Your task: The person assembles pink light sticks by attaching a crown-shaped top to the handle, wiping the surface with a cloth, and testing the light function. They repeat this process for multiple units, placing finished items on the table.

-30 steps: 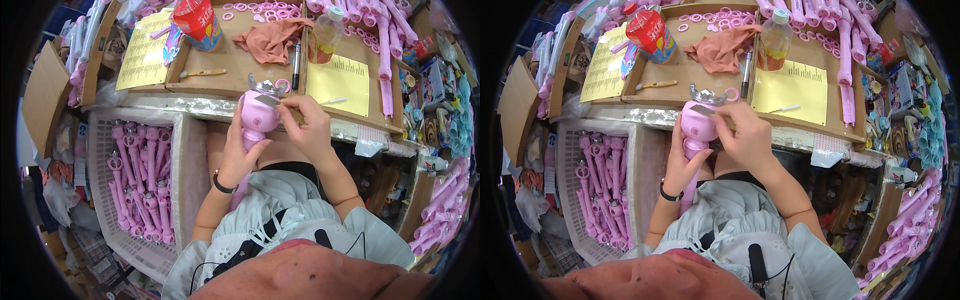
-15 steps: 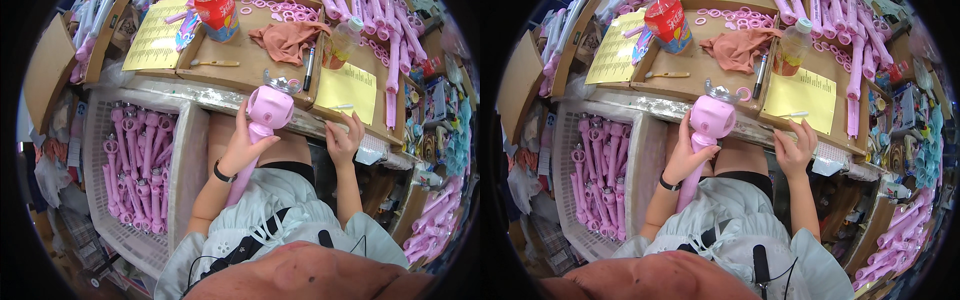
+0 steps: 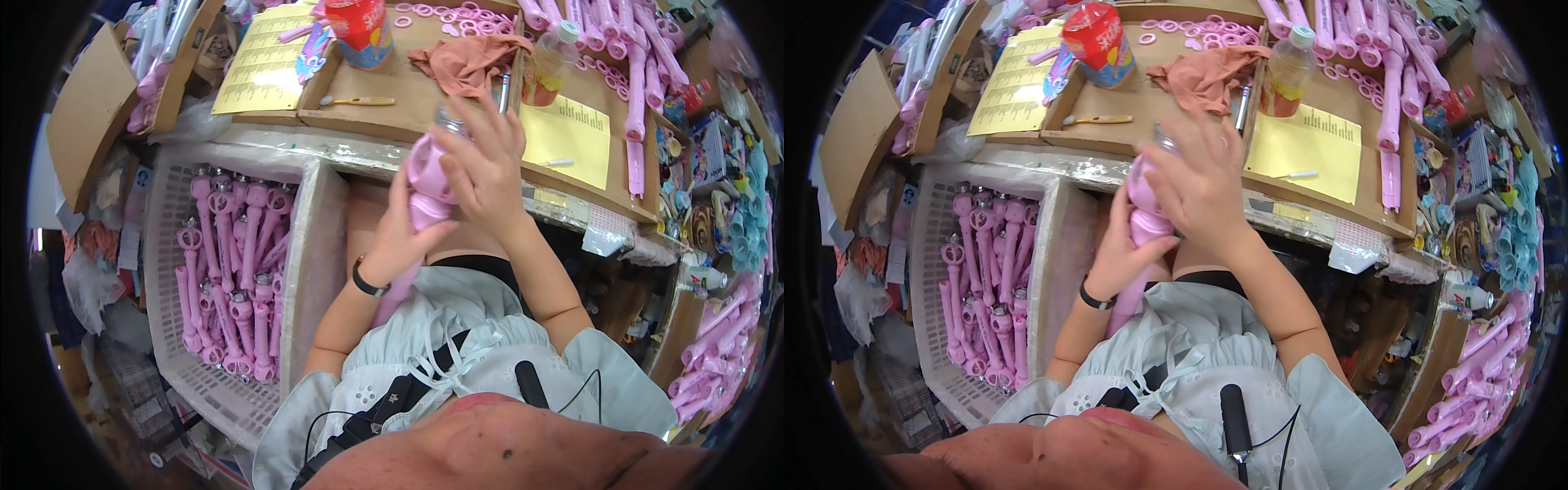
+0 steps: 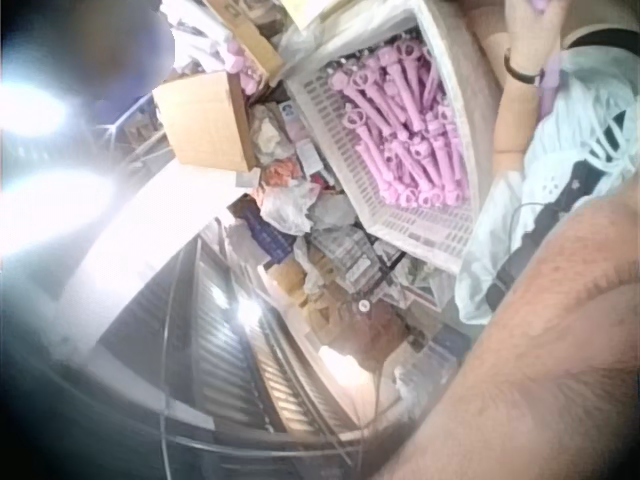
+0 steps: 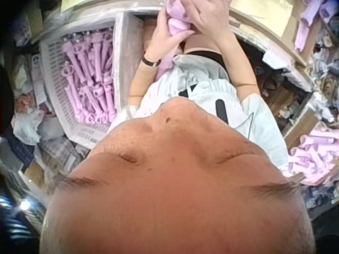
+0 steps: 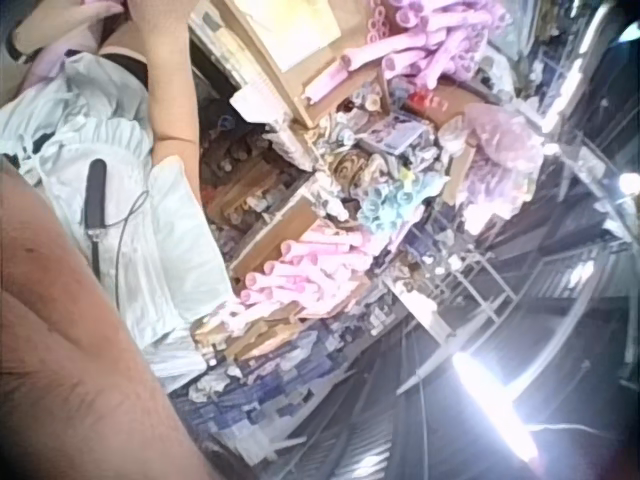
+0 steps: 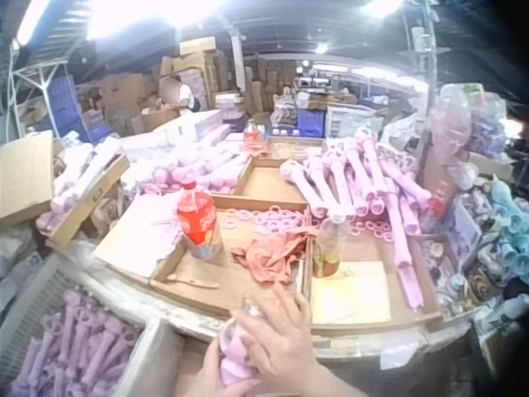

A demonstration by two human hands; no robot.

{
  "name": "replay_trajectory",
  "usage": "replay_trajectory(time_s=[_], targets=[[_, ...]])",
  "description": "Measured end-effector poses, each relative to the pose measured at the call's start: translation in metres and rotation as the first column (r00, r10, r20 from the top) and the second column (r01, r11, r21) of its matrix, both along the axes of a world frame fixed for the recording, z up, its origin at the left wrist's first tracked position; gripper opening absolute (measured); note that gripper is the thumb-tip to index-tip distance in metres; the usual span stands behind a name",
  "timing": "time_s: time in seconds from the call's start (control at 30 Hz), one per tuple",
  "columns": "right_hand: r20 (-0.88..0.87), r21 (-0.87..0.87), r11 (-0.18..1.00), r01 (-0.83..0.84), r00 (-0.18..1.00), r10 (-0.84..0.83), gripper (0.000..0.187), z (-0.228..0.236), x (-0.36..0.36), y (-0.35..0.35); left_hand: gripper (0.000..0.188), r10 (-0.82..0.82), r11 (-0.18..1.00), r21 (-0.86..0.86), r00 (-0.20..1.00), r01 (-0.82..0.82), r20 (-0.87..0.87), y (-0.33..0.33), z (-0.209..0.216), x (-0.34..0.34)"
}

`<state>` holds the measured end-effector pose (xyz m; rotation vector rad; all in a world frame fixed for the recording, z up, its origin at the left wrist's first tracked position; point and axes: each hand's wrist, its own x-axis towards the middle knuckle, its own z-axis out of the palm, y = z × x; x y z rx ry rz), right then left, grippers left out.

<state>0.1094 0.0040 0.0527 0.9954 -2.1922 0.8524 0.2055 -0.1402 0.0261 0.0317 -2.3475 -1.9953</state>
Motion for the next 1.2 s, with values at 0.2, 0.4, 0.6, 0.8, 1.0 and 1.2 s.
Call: replay_trajectory(time_s=[0.2,0.4,0.6,0.8,1.0,1.2], targets=[[0.487,-0.463,0.869,-0.174,0.769,0.414,0.045,-0.027,0.043,-0.027,0.063,0.177,0.828,0.558,0.972,-0.063,-0.153,-0.048,0.022,0.003],[0.847,-0.514,0.833,-0.206,-0.276,0.454,0.038,-0.067,0.116,-0.024,0.052,0.281,0.662,0.749,0.921,0.019,-0.271,-0.052,0.016,-0.015],[0.943,-0.265,0.956,-0.126,0.175,0.284,0.039,-0.084,0.119,-0.017,0.043,0.263,0.669,0.719,0.965,-0.186,0.005,-0.028,-0.004,-0.001],[0.929,-0.226,0.956,-0.188,0.255,0.270,0.040,-0.095,0.125,-0.009,0.043,0.266,0.573,0.804,0.964,-0.160,0.002,-0.025,-0.016,0.007],[0.935,-0.191,0.958,-0.212,0.259,0.243,0.040,-0.093,0.123,-0.003,0.046,0.177,0.592,0.804,0.982,-0.054,-0.064,-0.033,-0.010,0.006],[0.942,-0.161,0.931,-0.328,0.230,0.244,0.043,-0.078,0.117,0.005,0.072,0.301,0.602,0.797,0.909,0.053,-0.288,-0.059,-0.003,-0.009]])
